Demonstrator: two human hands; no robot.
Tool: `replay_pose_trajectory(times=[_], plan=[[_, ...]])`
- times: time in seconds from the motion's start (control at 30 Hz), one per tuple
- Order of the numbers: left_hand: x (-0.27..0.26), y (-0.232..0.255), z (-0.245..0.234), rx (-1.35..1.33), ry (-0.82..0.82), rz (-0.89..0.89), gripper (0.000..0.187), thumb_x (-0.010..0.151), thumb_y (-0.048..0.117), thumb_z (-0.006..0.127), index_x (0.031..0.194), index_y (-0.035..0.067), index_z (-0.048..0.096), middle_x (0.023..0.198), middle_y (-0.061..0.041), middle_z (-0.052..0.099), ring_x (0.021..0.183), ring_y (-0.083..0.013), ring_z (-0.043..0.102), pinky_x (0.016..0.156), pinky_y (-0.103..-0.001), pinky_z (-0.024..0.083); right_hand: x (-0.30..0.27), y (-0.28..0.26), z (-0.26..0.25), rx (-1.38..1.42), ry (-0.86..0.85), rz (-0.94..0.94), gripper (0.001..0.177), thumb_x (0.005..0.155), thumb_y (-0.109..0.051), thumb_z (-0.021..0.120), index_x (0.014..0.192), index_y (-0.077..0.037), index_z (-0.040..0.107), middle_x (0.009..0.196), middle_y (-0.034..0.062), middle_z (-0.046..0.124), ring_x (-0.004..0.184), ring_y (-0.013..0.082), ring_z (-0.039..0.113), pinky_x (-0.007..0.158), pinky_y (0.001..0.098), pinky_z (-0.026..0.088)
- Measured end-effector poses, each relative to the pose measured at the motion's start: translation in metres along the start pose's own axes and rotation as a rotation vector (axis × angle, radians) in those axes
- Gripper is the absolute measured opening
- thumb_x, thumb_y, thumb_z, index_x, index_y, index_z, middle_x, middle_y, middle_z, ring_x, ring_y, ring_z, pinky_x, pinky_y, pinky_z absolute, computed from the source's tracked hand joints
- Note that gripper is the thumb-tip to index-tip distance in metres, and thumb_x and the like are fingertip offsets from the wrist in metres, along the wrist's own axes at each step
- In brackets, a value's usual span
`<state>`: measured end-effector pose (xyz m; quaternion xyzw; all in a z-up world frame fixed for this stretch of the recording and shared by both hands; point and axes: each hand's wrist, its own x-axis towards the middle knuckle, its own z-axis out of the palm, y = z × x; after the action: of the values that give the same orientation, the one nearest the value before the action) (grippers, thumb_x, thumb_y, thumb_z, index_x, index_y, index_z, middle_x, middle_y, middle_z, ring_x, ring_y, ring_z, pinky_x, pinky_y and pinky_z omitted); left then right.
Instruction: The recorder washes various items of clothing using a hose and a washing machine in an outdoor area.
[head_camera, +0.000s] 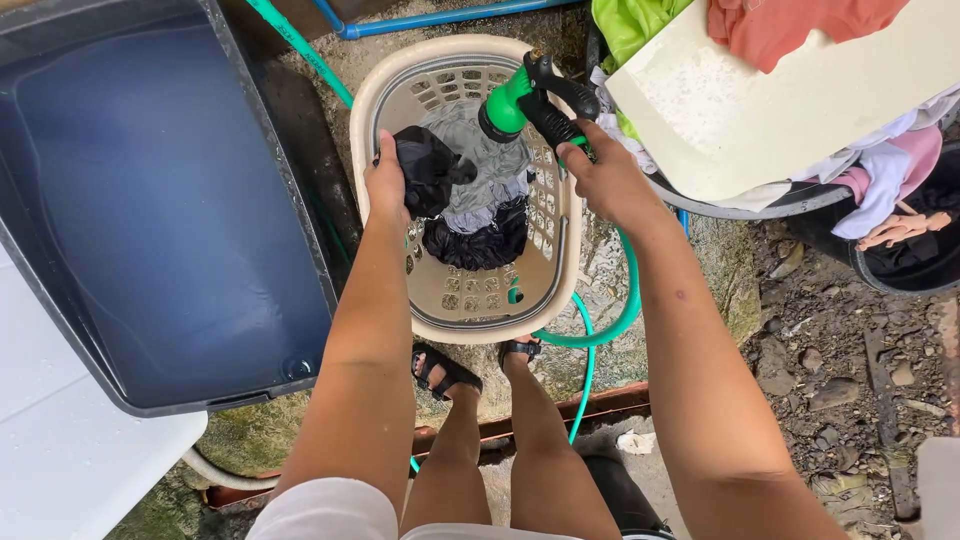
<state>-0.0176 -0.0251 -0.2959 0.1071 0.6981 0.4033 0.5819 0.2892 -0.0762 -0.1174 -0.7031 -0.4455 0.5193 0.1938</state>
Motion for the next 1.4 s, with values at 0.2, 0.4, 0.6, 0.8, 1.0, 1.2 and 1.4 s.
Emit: replay_pose_trajectory(times=[0.2,0.4,0.6,0.8,1.0,1.2,1.4], plan=[[0.021,-0.016,-0.016,0.018,0.114,0.007,0.09,0.086,0.068,0.063,0.138,-0.004,0.053,0.133,-0.016,0.064,0.119,-0.0243,0.064,0.1,-0.041,0.052,-0.013,-0.02,0.005,0.098,-0.061,0.136,0.066,0.096,-0.039,0.061,0.156,-0.018,0.042,0.059,-0.0018,0.046,0.046,0.0085,0.04,0.039,0.0281,0.032],[0.009,-0.008,-0.022,-0.078,0.163,-0.049,0.08,0.089,0.064,0.061,0.132,-0.003,0.055,0.123,-0.016,0.067,0.107,-0.0266,0.07,0.091,-0.045,0.059,-0.016,-0.024,0.001,0.066,-0.078,0.018,0.065,0.099,-0.04,0.061,0.156,-0.016,0.043,0.067,-0.0012,0.05,0.054,0.0081,0.046,0.046,0.0275,0.037],[0.004,-0.004,-0.026,-0.26,0.053,-0.024,0.07,0.093,0.059,0.056,0.123,-0.003,0.068,0.111,-0.015,0.075,0.093,-0.0272,0.076,0.082,-0.045,0.063,0.007,0.023,0.013,-0.083,0.062,-0.055,0.061,0.102,-0.042,0.061,0.154,-0.012,0.046,0.077,0.0006,0.06,0.065,0.0086,0.057,0.057,0.0254,0.045],[-0.021,0.013,0.002,-0.338,0.047,-0.062,0.072,0.084,0.059,0.067,0.125,0.0,0.065,0.111,-0.014,0.074,0.095,-0.0283,0.075,0.08,-0.045,0.063,-0.026,-0.023,0.004,0.16,-0.011,0.171,0.065,0.096,-0.04,0.06,0.155,-0.02,0.043,0.062,0.001,0.05,0.046,0.0097,0.044,0.04,0.0281,0.035],[-0.02,-0.002,0.012,-0.121,0.163,-0.022,0.078,0.072,0.027,0.09,0.137,0.013,0.05,0.119,-0.006,0.065,0.106,-0.0241,0.066,0.079,-0.052,0.059,-0.045,-0.043,-0.006,0.106,-0.163,0.109,0.067,0.094,-0.038,0.061,0.157,-0.022,0.044,0.061,-0.0003,0.05,0.046,0.0081,0.043,0.041,0.0265,0.033],[-0.021,-0.016,0.014,-0.129,-0.037,0.0,0.069,0.077,0.011,0.084,0.14,0.011,0.056,0.115,-0.008,0.07,0.101,-0.0224,0.068,0.081,-0.042,0.058,-0.033,-0.019,0.02,0.025,-0.138,0.101,0.065,0.096,-0.038,0.061,0.156,-0.018,0.045,0.067,-0.002,0.055,0.053,0.0061,0.05,0.045,0.0268,0.04],[-0.027,-0.023,-0.005,0.01,-0.197,0.029,0.07,0.079,0.0,0.08,0.143,0.009,0.053,0.117,-0.005,0.071,0.101,-0.0183,0.069,0.087,-0.034,0.055,0.013,0.033,0.075,0.121,0.042,0.209,0.071,0.097,-0.039,0.059,0.159,-0.016,0.032,0.068,0.0096,0.06,0.044,0.0183,0.056,0.041,0.0351,0.047]])
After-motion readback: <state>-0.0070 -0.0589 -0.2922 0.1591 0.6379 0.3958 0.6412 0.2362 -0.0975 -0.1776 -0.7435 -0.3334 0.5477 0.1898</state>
